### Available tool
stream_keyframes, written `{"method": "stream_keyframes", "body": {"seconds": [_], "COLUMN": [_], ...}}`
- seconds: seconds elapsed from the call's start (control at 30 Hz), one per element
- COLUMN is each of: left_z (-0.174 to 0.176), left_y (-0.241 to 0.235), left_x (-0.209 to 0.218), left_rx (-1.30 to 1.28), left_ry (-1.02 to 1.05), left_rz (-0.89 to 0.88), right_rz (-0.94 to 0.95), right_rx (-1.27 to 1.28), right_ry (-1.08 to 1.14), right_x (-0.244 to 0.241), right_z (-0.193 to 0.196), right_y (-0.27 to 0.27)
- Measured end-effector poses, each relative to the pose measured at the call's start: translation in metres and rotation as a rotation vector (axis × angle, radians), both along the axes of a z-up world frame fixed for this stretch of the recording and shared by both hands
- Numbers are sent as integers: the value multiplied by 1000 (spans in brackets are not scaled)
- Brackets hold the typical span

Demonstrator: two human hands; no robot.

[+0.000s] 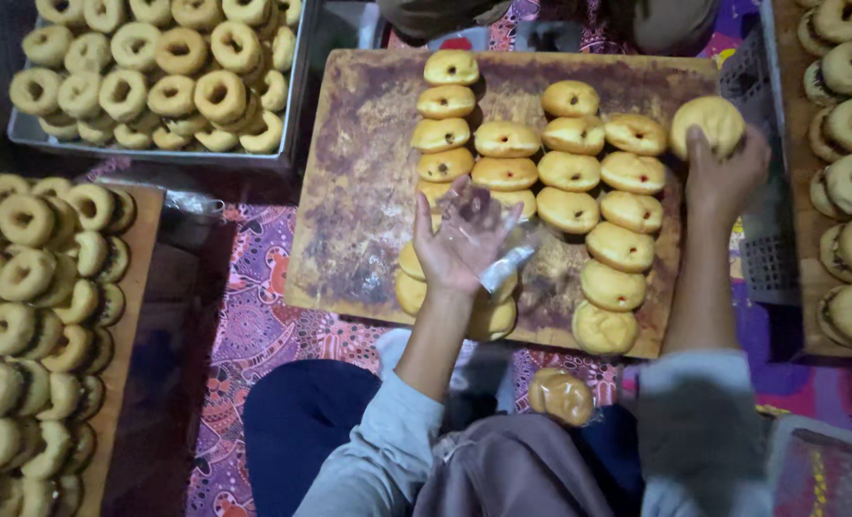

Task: The person sits on the floor and repeatedly picks up small round pastries from a wooden board, places them into clear plastic bags, and sets the filled bags into a nearby crate. The process is repeated continuously throughout the clip.

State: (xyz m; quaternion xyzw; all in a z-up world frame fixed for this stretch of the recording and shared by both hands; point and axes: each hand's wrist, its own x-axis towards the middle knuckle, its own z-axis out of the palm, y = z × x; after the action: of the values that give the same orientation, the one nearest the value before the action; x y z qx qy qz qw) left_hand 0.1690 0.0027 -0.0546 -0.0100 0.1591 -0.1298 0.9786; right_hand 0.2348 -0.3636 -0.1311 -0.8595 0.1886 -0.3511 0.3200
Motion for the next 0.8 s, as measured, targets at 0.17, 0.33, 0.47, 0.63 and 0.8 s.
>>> {"method": "stream_keyframes", "body": {"seconds": [0.17, 0.33, 0.47, 0.63, 0.8], "left_z": [8, -6, -10, 20, 36], "left_y": [-7, -37, -32, -26, 70], "left_x": [-11, -62, -96, -172, -211], "left_rx": [-12, -43, -171, 915, 2174], "left_ry": [145, -273, -475, -420, -1226], "left_rz": [-7, 63, -95, -97, 532], "right_rz": [614, 447, 411, 437, 771], "right_rx": [906, 266, -6, 384, 316], "right_ry": [-163, -50, -116, 20, 192], "right_x": [-173, -217, -219, -227, -251], "right_z": [81, 123, 154, 148, 109], "right_y": [129, 232, 258, 264, 269]}}
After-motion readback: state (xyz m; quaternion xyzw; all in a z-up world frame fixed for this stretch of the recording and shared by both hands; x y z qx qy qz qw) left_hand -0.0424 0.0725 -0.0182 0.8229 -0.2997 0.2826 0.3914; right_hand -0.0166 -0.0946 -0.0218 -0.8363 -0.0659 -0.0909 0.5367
